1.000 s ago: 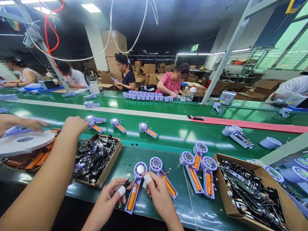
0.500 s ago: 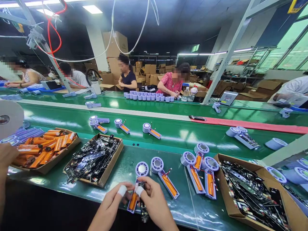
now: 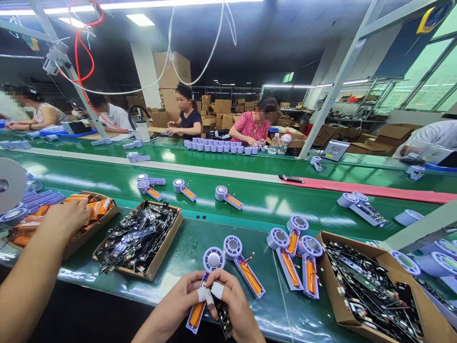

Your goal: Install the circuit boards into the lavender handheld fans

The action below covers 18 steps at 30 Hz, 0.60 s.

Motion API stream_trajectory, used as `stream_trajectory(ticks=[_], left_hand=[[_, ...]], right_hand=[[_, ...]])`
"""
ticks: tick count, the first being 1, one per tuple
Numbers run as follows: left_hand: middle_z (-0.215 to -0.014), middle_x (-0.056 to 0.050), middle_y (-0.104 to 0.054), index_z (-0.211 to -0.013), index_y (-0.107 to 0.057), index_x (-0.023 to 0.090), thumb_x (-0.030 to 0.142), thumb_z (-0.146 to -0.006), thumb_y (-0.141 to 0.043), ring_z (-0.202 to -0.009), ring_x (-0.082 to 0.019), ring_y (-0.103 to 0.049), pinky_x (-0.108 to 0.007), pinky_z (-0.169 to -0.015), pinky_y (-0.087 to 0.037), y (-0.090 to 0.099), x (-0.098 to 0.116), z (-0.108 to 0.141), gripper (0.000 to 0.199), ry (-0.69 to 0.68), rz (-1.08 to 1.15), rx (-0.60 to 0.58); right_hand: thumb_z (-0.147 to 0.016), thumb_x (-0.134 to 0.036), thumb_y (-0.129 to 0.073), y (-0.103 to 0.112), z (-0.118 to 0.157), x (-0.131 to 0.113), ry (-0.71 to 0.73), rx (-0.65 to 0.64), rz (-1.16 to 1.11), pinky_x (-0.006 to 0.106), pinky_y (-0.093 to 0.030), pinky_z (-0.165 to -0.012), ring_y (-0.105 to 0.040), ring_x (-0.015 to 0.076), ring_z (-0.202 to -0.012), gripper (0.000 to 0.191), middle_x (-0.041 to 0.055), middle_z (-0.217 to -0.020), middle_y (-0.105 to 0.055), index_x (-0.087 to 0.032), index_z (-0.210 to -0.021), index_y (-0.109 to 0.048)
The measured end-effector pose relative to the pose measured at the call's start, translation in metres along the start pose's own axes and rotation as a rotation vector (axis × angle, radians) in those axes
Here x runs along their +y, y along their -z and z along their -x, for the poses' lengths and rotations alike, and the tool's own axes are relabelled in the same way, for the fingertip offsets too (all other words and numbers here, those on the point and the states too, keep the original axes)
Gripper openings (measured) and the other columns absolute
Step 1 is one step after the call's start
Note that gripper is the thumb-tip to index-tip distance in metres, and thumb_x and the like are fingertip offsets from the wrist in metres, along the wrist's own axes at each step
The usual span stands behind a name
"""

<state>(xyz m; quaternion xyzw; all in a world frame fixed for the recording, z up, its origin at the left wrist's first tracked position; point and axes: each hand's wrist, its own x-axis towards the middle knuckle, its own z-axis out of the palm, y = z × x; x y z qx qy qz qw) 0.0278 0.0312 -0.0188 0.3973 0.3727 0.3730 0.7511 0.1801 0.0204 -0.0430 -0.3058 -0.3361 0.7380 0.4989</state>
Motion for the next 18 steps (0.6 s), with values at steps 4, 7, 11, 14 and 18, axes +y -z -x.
stream_trajectory(ticks=[4,7,11,14,18], left_hand=[[-0.090,-0.006,-0.071,-0.106,-0.064,0.018,0.029,-0.078,-0.075,-0.071,-0.017,-0.067,-0.028,-0.068,-0.050,-0.005,-0.013,0.001,0.032,-0.005,0.192,0.043],[-0.089,-0.006,-0.071,-0.108,-0.065,0.018,0.036,-0.078,-0.074,-0.070,-0.016,-0.066,-0.025,-0.062,-0.048,-0.010,-0.018,0.000,0.036,-0.069,0.210,0.109],[-0.084,-0.005,-0.072,-0.106,-0.066,0.017,0.038,-0.072,-0.079,-0.062,-0.014,-0.061,-0.023,-0.058,-0.045,-0.020,-0.019,0.000,0.042,-0.106,0.204,0.265],[-0.082,-0.005,-0.072,-0.104,-0.067,0.017,0.040,-0.067,-0.081,-0.061,-0.014,-0.061,-0.025,-0.061,-0.046,-0.025,-0.015,0.002,0.045,-0.098,0.190,0.327],[-0.082,-0.004,-0.071,-0.101,-0.066,0.019,0.041,-0.070,-0.079,-0.062,-0.014,-0.060,-0.025,-0.063,-0.046,-0.024,-0.013,0.004,0.041,-0.065,0.151,0.291]], right_hand=[[-0.084,-0.040,-0.065,0.005,0.002,-0.004,0.053,0.051,0.017,0.016,-0.034,-0.047,-0.046,0.0059,-0.047,0.022,-0.0025,-0.063,-0.059,-0.018,-0.088,-0.061],[-0.082,-0.044,-0.067,0.001,0.005,-0.013,0.065,0.091,0.063,0.016,-0.035,-0.048,-0.049,0.0070,-0.051,0.027,-0.0007,-0.066,-0.062,-0.018,-0.090,-0.062],[-0.081,-0.046,-0.069,-0.007,0.007,-0.021,0.065,0.116,0.131,0.018,-0.038,-0.050,-0.053,0.0095,-0.055,0.030,-0.0004,-0.068,-0.061,-0.018,-0.091,-0.063],[-0.081,-0.047,-0.068,-0.008,0.005,-0.020,0.080,0.100,0.194,0.019,-0.040,-0.052,-0.054,0.0103,-0.059,0.032,-0.0003,-0.071,-0.061,-0.018,-0.092,-0.063],[-0.084,-0.049,-0.064,-0.005,0.003,-0.016,0.072,0.151,0.226,0.021,-0.040,-0.052,-0.052,0.0110,-0.057,0.033,-0.0007,-0.068,-0.060,-0.019,-0.094,-0.061]])
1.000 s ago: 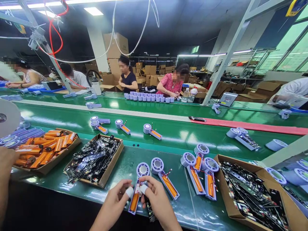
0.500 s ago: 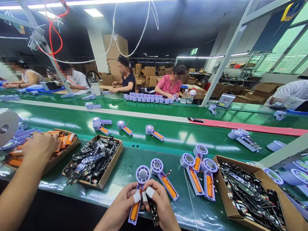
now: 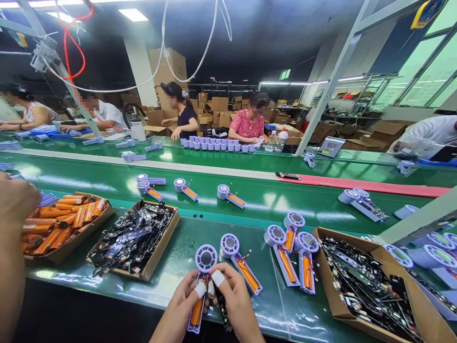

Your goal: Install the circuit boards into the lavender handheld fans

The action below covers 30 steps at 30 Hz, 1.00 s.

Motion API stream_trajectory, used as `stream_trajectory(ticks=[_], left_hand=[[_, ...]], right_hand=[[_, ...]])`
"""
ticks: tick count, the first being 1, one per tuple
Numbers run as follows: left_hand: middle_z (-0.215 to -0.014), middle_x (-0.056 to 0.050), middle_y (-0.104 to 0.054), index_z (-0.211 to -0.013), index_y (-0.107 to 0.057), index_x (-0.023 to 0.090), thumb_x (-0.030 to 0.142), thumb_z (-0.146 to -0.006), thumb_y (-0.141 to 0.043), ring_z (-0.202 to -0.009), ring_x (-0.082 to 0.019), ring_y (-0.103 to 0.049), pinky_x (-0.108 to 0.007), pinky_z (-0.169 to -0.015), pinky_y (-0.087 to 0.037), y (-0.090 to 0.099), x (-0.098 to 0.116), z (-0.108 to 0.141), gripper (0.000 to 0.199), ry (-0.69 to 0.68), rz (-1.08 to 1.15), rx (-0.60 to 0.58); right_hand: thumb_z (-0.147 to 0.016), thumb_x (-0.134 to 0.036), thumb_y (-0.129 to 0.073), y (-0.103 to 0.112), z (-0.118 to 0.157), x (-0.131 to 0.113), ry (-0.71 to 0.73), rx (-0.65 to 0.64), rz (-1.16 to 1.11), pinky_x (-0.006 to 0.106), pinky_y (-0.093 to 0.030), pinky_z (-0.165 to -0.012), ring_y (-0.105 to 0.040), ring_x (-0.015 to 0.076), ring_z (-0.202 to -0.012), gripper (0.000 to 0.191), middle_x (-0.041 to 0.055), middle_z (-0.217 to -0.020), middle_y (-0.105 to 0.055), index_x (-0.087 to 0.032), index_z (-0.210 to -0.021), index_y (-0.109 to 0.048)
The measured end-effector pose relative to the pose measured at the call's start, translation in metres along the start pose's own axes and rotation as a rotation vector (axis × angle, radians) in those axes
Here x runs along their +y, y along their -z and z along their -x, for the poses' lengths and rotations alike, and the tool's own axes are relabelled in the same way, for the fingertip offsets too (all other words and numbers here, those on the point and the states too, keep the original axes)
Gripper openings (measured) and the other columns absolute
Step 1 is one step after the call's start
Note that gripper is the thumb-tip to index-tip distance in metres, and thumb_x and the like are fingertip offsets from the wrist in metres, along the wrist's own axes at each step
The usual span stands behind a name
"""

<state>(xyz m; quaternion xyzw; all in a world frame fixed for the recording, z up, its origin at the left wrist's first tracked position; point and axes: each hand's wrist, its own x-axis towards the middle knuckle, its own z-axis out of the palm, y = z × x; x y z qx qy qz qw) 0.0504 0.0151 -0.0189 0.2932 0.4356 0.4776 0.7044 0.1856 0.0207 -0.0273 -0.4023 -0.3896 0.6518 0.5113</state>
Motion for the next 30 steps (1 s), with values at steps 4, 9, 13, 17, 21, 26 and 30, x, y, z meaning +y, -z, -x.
stream_trajectory(ticks=[4,9,13,17,21,26,30], left_hand=[[-0.086,-0.003,-0.070,-0.103,-0.063,0.020,0.041,-0.075,-0.073,-0.065,-0.015,-0.060,-0.025,-0.063,-0.044,0.006,-0.005,-0.004,0.037,0.053,0.032,-0.072],[-0.104,-0.007,-0.070,-0.107,-0.060,0.020,0.034,-0.077,-0.074,-0.096,-0.023,-0.063,-0.032,-0.084,-0.045,0.004,-0.008,-0.009,0.036,-0.141,-0.097,-0.164],[-0.112,-0.009,-0.068,-0.111,-0.058,0.020,0.042,-0.084,-0.065,-0.101,-0.024,-0.061,-0.032,-0.089,-0.043,0.000,-0.002,-0.007,0.035,-0.183,-0.220,-0.100],[-0.117,-0.009,-0.066,-0.116,-0.056,0.021,0.045,-0.087,-0.061,-0.106,-0.024,-0.059,-0.030,-0.091,-0.042,0.001,0.005,-0.002,0.038,-0.204,-0.307,-0.028],[-0.117,-0.009,-0.065,-0.116,-0.056,0.021,0.039,-0.087,-0.060,-0.107,-0.025,-0.057,-0.031,-0.092,-0.041,0.003,0.007,0.000,0.034,-0.228,-0.373,0.017],[-0.114,-0.007,-0.065,-0.112,-0.057,0.021,0.028,-0.084,-0.060,-0.105,-0.024,-0.057,-0.029,-0.090,-0.041,0.008,0.009,0.000,0.029,-0.199,-0.381,0.040],[-0.100,-0.004,-0.067,-0.107,-0.060,0.021,0.031,-0.081,-0.062,-0.099,-0.023,-0.058,-0.028,-0.087,-0.040,0.011,0.011,0.000,0.029,-0.125,-0.312,0.012]], right_hand=[[-0.084,-0.056,-0.060,-0.003,0.002,-0.002,-0.031,0.146,0.003,0.020,-0.036,-0.049,-0.049,0.0115,-0.056,0.036,-0.0020,-0.065,-0.056,-0.020,-0.089,-0.059],[-0.085,-0.050,-0.063,-0.008,0.008,-0.009,0.054,0.057,0.036,0.020,-0.037,-0.052,-0.048,0.0108,-0.058,0.030,-0.0038,-0.071,-0.055,-0.023,-0.093,-0.053],[-0.082,-0.034,-0.069,-0.001,0.011,-0.007,0.104,0.039,0.151,0.025,-0.043,-0.068,-0.058,0.0147,-0.072,0.032,-0.0014,-0.084,-0.063,-0.025,-0.102,-0.047],[-0.086,-0.032,-0.062,0.009,0.010,-0.004,0.122,0.139,0.384,0.030,-0.044,-0.074,-0.062,0.0199,-0.079,0.028,0.0026,-0.088,-0.065,-0.025,-0.108,-0.048],[-0.092,-0.031,-0.051,0.016,0.011,-0.014,0.206,0.132,0.903,0.031,-0.038,-0.067,-0.060,0.0223,-0.075,0.011,0.0039,-0.082,-0.066,-0.026,-0.089,-0.061],[-0.086,-0.034,-0.060,0.015,0.023,-0.038,0.139,-0.172,1.233,0.030,-0.033,-0.062,-0.059,0.0244,-0.073,0.009,0.0033,-0.077,-0.067,-0.028,-0.085,-0.066],[-0.082,-0.029,-0.065,0.001,0.027,-0.048,0.053,-0.317,1.103,0.028,-0.037,-0.070,-0.059,0.0236,-0.082,0.011,0.0032,-0.084,-0.069,-0.028,-0.091,-0.070]])
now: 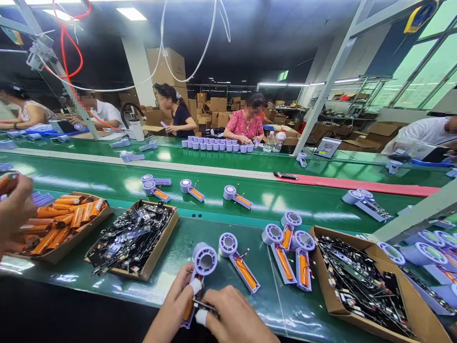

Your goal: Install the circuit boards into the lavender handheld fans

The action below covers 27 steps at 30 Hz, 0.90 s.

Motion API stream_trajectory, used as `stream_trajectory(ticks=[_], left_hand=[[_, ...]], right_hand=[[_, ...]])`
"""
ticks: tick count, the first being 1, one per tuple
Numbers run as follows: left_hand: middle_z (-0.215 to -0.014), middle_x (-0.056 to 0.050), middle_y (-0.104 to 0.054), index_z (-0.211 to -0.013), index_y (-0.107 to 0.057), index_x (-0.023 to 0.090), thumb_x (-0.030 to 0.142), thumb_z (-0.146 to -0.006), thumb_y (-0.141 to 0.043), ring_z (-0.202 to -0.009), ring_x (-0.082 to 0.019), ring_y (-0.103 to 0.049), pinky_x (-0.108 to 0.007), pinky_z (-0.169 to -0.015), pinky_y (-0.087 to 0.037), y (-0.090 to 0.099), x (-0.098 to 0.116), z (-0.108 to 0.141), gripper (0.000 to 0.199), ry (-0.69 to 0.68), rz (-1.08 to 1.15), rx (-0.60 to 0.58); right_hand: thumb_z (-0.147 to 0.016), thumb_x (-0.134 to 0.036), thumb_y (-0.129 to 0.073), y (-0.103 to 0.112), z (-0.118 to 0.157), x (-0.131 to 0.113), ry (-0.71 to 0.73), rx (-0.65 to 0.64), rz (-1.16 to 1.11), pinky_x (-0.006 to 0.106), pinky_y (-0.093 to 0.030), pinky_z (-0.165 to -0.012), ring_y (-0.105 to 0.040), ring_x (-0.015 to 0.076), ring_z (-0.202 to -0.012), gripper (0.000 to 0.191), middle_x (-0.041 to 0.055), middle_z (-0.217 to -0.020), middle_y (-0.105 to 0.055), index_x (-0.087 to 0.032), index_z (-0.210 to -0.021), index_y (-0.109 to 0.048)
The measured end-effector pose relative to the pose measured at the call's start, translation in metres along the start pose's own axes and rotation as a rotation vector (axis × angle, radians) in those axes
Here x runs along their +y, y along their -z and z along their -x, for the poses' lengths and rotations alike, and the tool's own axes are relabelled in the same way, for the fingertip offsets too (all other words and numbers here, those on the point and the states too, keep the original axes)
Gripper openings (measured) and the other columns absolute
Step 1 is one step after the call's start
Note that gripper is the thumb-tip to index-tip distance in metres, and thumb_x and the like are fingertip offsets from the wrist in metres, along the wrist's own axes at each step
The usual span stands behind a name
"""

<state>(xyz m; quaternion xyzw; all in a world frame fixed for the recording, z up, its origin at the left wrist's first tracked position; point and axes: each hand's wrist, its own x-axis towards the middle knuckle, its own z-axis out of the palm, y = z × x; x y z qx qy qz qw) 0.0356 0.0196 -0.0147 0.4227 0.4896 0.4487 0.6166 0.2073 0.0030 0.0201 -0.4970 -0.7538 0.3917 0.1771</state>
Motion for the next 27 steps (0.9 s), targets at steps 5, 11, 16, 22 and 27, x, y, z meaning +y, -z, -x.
stream_trajectory(ticks=[5,11,16,22,27], left_hand=[[-0.077,0.001,-0.059,-0.106,-0.059,0.021,0.052,-0.084,-0.055,-0.071,-0.017,-0.055,-0.027,-0.067,-0.041,0.005,-0.008,-0.003,0.038,0.112,0.185,-0.129],[-0.096,-0.004,-0.066,-0.111,-0.061,0.022,0.039,-0.077,-0.066,-0.089,-0.023,-0.060,-0.033,-0.083,-0.044,0.001,-0.015,-0.001,0.039,0.060,0.261,-0.153],[-0.104,-0.009,-0.069,-0.112,-0.063,0.022,0.037,-0.072,-0.075,-0.099,-0.028,-0.062,-0.038,-0.090,-0.045,-0.009,-0.010,0.003,0.045,-0.068,0.100,-0.088],[-0.097,0.000,-0.072,-0.105,-0.068,0.031,0.039,-0.071,-0.075,-0.111,-0.030,-0.062,-0.035,-0.087,-0.052,-0.010,-0.004,0.002,0.036,-0.052,0.034,0.083],[-0.090,0.002,-0.073,-0.105,-0.069,0.033,0.042,-0.074,-0.071,-0.103,-0.028,-0.067,-0.030,-0.075,-0.056,-0.013,-0.008,0.004,0.032,-0.055,-0.029,0.191]], right_hand=[[-0.085,-0.062,-0.051,-0.030,-0.015,0.006,-0.167,0.079,-0.595,0.022,-0.031,-0.046,-0.041,0.0112,-0.047,0.047,-0.0044,-0.051,-0.045,-0.020,-0.063,-0.056],[-0.073,-0.078,-0.055,-0.065,-0.019,0.025,-0.269,0.302,-1.007,0.019,-0.023,-0.039,-0.031,0.0064,-0.044,0.059,-0.0064,-0.054,-0.042,-0.020,-0.064,-0.048],[-0.068,-0.080,-0.059,-0.066,-0.015,0.025,-0.318,0.354,-1.052,0.021,-0.029,-0.044,-0.036,0.0077,-0.047,0.063,-0.0060,-0.056,-0.044,-0.018,-0.075,-0.057],[-0.069,-0.079,-0.058,-0.067,-0.011,0.023,-0.332,0.519,-0.941,0.024,-0.039,-0.052,-0.047,0.0137,-0.059,0.062,-0.0008,-0.067,-0.052,-0.018,-0.081,-0.063],[-0.080,-0.072,-0.053,-0.068,-0.013,0.021,-0.187,0.486,-0.823,0.022,-0.033,-0.048,-0.036,0.0098,-0.050,0.054,-0.0053,-0.055,-0.039,-0.020,-0.063,-0.049]])
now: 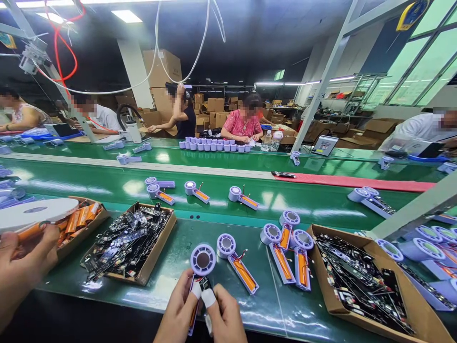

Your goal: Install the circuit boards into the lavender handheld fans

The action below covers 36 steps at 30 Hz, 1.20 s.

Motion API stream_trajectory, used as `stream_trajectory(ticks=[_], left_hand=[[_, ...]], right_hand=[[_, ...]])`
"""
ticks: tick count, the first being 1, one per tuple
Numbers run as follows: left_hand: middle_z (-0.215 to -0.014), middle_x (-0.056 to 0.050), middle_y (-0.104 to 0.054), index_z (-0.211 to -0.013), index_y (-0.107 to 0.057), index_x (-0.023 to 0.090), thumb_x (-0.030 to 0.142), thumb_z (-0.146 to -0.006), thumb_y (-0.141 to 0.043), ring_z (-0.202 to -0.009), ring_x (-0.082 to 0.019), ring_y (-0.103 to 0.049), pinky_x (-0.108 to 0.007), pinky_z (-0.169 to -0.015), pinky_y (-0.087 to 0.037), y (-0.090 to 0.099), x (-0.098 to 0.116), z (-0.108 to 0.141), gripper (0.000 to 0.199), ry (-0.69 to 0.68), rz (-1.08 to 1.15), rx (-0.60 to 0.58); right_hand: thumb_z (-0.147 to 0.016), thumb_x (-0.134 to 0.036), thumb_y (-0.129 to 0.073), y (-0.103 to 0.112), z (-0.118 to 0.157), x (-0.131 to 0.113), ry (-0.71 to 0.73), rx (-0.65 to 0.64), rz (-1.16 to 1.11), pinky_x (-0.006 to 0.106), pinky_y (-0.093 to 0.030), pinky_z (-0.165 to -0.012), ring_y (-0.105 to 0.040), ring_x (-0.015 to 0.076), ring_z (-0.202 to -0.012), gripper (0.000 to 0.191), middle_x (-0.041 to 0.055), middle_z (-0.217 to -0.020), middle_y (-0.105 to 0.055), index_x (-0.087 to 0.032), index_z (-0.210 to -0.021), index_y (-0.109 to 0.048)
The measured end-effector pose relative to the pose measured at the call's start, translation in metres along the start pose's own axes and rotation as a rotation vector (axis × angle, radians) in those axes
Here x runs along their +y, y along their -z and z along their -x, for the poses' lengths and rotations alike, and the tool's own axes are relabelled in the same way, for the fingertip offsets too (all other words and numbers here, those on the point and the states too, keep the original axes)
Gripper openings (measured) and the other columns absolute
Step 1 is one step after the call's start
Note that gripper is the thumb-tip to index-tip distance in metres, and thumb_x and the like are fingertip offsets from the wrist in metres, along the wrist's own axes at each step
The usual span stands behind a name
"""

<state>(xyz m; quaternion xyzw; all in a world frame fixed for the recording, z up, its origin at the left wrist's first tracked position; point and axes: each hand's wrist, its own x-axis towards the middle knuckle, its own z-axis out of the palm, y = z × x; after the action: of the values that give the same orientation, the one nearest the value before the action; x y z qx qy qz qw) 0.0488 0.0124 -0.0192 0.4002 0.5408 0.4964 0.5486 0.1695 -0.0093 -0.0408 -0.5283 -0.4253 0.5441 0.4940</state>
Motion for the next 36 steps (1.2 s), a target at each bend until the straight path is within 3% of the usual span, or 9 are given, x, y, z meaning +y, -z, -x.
stream_trajectory(ticks=[4,7,10,17,21,25,30,34,36], left_hand=[[-0.083,0.002,-0.073,-0.104,-0.070,0.033,0.043,-0.078,-0.065,-0.093,-0.025,-0.069,-0.029,-0.073,-0.056,0.002,-0.003,-0.002,0.028,-0.025,-0.051,0.012],[-0.091,0.002,-0.073,-0.101,-0.070,0.031,0.040,-0.078,-0.065,-0.101,-0.026,-0.067,-0.028,-0.078,-0.054,0.003,-0.003,-0.004,0.026,-0.061,-0.081,0.042],[-0.098,0.003,-0.073,-0.103,-0.070,0.031,0.040,-0.078,-0.063,-0.109,-0.027,-0.064,-0.029,-0.080,-0.054,0.002,-0.002,-0.004,0.027,-0.080,-0.099,0.057],[-0.109,0.004,-0.071,-0.108,-0.068,0.034,0.035,-0.076,-0.067,-0.120,-0.027,-0.058,-0.028,-0.087,-0.052,0.005,-0.005,-0.003,0.032,-0.009,-0.047,0.013],[-0.117,0.005,-0.068,-0.117,-0.064,0.035,0.035,-0.078,-0.064,-0.126,-0.027,-0.053,-0.028,-0.089,-0.051,0.001,-0.013,0.000,0.039,0.021,0.000,0.065],[-0.130,0.001,-0.062,-0.121,-0.060,0.030,0.036,-0.078,-0.064,-0.136,-0.027,-0.041,-0.029,-0.105,-0.039,-0.007,-0.015,0.004,0.043,0.025,0.025,0.132],[-0.144,-0.009,-0.050,-0.129,-0.052,0.020,0.043,-0.083,-0.058,-0.141,-0.028,-0.033,-0.035,-0.115,-0.024,-0.010,-0.018,0.001,0.052,0.040,0.109,0.137],[-0.137,-0.008,-0.057,-0.127,-0.055,0.024,0.046,-0.078,-0.068,-0.133,-0.028,-0.045,-0.035,-0.109,-0.036,-0.004,-0.029,-0.007,0.056,0.180,0.274,0.113],[-0.127,-0.009,-0.064,-0.127,-0.055,0.024,0.045,-0.075,-0.072,-0.120,-0.028,-0.058,-0.035,-0.101,-0.044,-0.003,-0.031,-0.010,0.058,0.218,0.366,0.086]], right_hand=[[-0.080,-0.064,-0.060,0.001,0.004,0.006,0.105,0.077,0.136,0.025,-0.039,-0.052,-0.044,0.0135,-0.047,0.046,-0.0049,-0.051,-0.048,-0.020,-0.096,-0.062],[-0.080,-0.059,-0.062,0.001,0.012,0.013,0.172,0.127,0.281,0.032,-0.051,-0.067,-0.063,0.0228,-0.064,0.051,0.0044,-0.074,-0.070,-0.025,-0.118,-0.062],[-0.083,-0.056,-0.060,-0.001,0.017,0.020,0.201,0.160,0.256,0.037,-0.053,-0.085,-0.067,0.0312,-0.096,0.046,0.0071,-0.112,-0.071,-0.029,-0.120,-0.065],[-0.090,-0.054,-0.052,-0.005,0.008,0.028,0.230,0.178,0.177,0.040,-0.047,-0.101,-0.058,0.0316,-0.121,0.049,0.0054,-0.129,-0.063,-0.024,-0.126,-0.064],[-0.090,-0.051,-0.052,-0.012,0.004,0.029,0.280,0.176,0.235,0.040,-0.049,-0.099,-0.061,0.0313,-0.117,0.047,0.0068,-0.129,-0.062,-0.024,-0.126,-0.064],[-0.093,-0.048,-0.047,-0.019,0.004,0.033,0.323,0.189,0.310,0.036,-0.055,-0.090,-0.067,0.0286,-0.107,0.047,0.0074,-0.124,-0.066,-0.020,-0.128,-0.062],[-0.093,-0.032,-0.038,-0.018,0.008,0.028,0.389,0.091,0.670,0.031,-0.060,-0.068,-0.074,0.0253,-0.079,0.051,0.0075,-0.111,-0.073,-0.022,-0.142,-0.046],[-0.076,-0.013,-0.050,-0.010,0.012,0.017,0.330,0.034,1.138,0.029,-0.055,-0.048,-0.069,0.0266,-0.048,0.076,0.0017,-0.060,-0.074,-0.026,-0.149,-0.032],[-0.070,-0.009,-0.052,-0.009,0.012,0.013,0.333,0.039,1.253,0.028,-0.052,-0.044,-0.068,0.0261,-0.045,0.084,0.0005,-0.059,-0.073,-0.027,-0.150,-0.030]])
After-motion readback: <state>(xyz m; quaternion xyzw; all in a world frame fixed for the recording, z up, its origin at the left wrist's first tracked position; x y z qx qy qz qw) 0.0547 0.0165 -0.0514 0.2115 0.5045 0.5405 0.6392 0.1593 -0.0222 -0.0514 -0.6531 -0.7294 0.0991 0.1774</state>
